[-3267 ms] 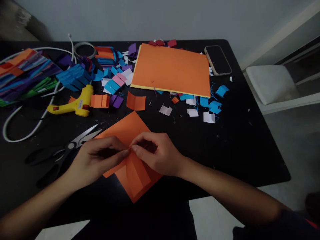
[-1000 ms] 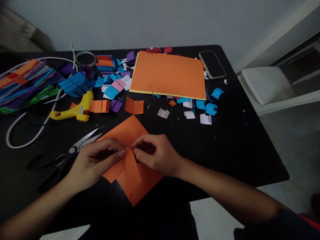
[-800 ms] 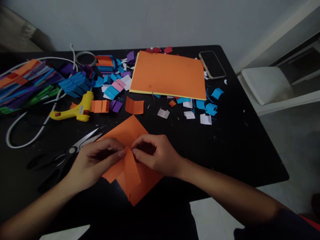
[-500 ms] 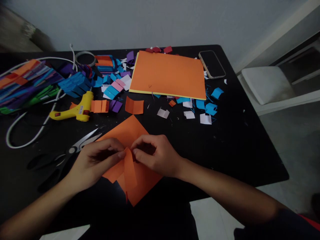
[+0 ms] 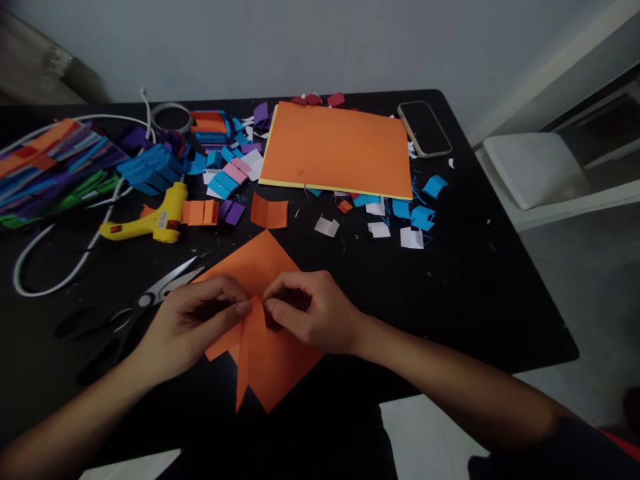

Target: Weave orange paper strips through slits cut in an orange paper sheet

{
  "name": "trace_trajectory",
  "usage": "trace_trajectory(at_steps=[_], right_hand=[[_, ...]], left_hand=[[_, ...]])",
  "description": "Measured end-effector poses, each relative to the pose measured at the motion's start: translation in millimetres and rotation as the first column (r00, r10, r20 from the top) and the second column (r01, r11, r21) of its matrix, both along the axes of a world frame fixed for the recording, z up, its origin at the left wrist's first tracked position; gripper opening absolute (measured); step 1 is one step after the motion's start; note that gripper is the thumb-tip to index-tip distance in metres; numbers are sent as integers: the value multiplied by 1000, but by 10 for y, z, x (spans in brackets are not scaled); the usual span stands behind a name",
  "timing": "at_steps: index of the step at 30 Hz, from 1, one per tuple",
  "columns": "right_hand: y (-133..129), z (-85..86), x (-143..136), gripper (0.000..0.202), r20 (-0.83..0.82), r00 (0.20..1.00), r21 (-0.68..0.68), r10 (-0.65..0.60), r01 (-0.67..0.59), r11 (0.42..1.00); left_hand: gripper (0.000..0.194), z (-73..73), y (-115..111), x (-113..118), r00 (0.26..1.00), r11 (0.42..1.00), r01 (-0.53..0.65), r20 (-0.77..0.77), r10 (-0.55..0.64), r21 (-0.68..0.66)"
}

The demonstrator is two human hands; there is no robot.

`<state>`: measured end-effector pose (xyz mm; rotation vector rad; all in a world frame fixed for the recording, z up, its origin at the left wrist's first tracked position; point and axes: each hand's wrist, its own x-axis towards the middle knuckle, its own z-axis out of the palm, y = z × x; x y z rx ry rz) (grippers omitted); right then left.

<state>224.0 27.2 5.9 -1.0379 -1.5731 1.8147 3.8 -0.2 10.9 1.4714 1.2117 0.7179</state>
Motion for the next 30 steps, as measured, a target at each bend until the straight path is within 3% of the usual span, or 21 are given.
trace_trajectory(at_steps=[9,17,30], right_hand=[[-11,-16,-29,21,-4,1000,-134,-2,2,991],[-9,-26,-19,16,40,999,-60,12,-9,998],[8,-9,-6,13,61,997,18,38,-39,999]], left_hand=[[21,-10,15,4,998,995,31,-58,-25,94],[18,2,26,6,995,988,50,-92,-36,148],[17,8,8,5,998,996,29,-60,-24,83]])
